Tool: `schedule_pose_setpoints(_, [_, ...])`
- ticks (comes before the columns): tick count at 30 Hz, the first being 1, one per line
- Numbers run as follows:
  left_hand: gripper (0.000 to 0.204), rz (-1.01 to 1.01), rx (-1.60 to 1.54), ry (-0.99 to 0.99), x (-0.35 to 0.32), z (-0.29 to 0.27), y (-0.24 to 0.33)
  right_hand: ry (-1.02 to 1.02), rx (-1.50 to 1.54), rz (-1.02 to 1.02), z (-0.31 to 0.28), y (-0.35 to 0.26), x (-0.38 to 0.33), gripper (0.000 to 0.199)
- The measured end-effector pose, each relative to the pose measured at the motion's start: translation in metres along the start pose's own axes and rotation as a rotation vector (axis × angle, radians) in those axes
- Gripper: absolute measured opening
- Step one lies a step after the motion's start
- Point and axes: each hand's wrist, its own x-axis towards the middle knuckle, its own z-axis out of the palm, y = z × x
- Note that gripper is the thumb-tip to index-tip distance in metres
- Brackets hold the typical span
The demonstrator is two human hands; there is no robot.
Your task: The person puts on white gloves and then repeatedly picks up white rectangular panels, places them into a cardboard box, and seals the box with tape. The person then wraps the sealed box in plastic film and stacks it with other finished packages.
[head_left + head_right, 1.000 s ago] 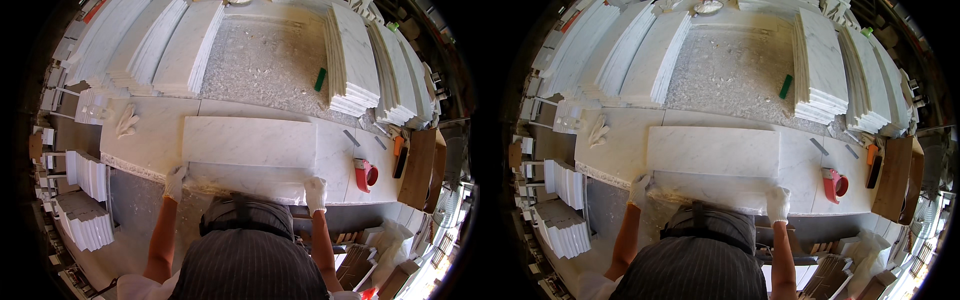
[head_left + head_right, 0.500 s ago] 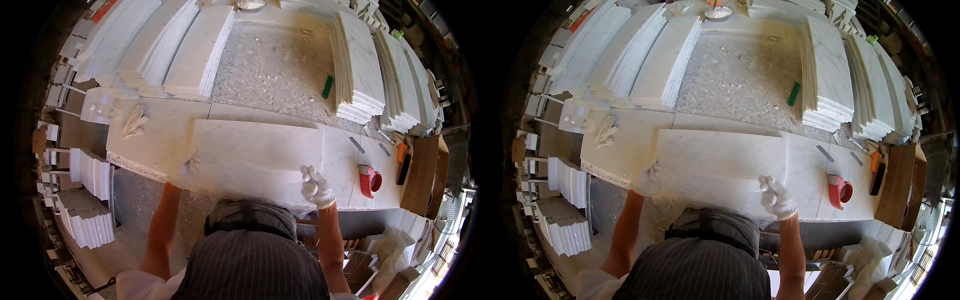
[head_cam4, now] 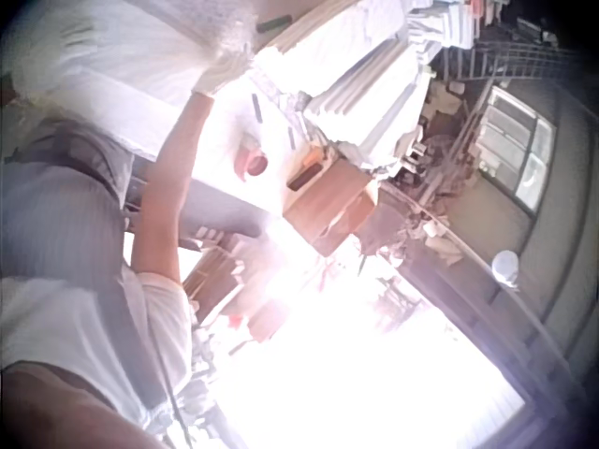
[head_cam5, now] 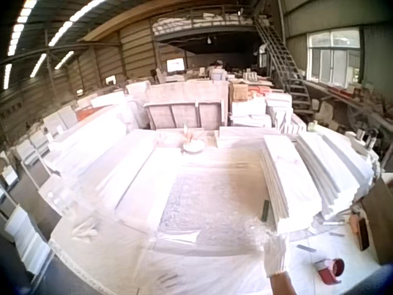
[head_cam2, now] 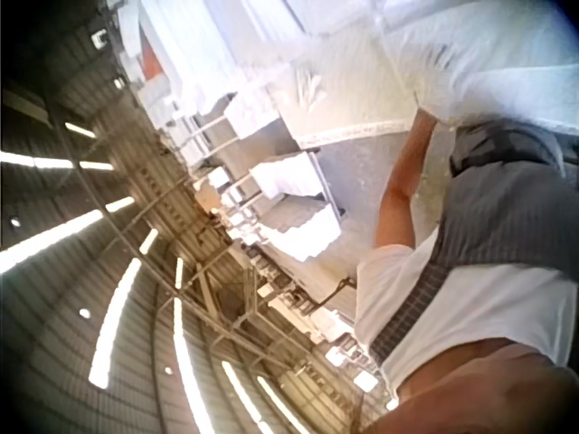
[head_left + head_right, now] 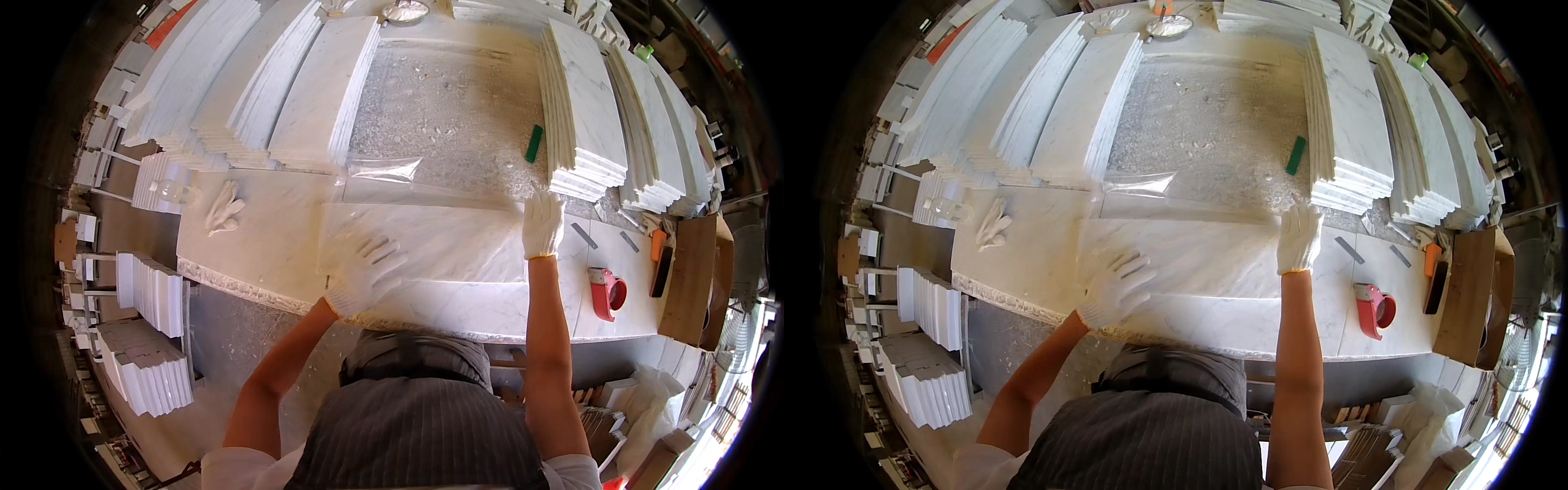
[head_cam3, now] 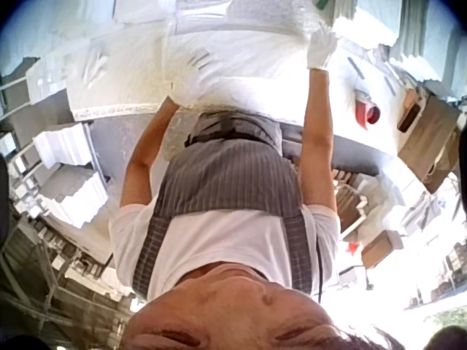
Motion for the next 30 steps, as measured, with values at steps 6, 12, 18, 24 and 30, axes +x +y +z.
schedule_pose_setpoints(6, [0.05,-0.022,0.156,-0.017,0.019,0.033,-0.007,-0.958,-1.521,-0.469,0.03,0.02,-0.145,0.054])
schedule_pose_setpoints(12, [0.05,0.023,0.123,-0.074,0.026,0.02,-0.032,-0.768,-2.179,-0.528,0.002,0.009,-0.091,0.056])
schedule_pose_setpoints(18, [0.051,-0.326,0.412,0.133,0.008,-0.002,-0.11,0.031,-1.806,-0.548,-0.03,-0.001,-0.038,0.071])
schedule_pose_setpoints(24, [0.057,-0.889,0.065,0.243,-0.031,0.009,-0.162,-0.031,-1.853,-0.133,-0.008,-0.02,-0.004,0.061])
schedule_pose_setpoints(30, [0.038,-1.024,-0.377,0.309,0.004,0.017,-0.156,-0.153,-1.41,-0.083,-0.015,-0.007,0.018,0.036])
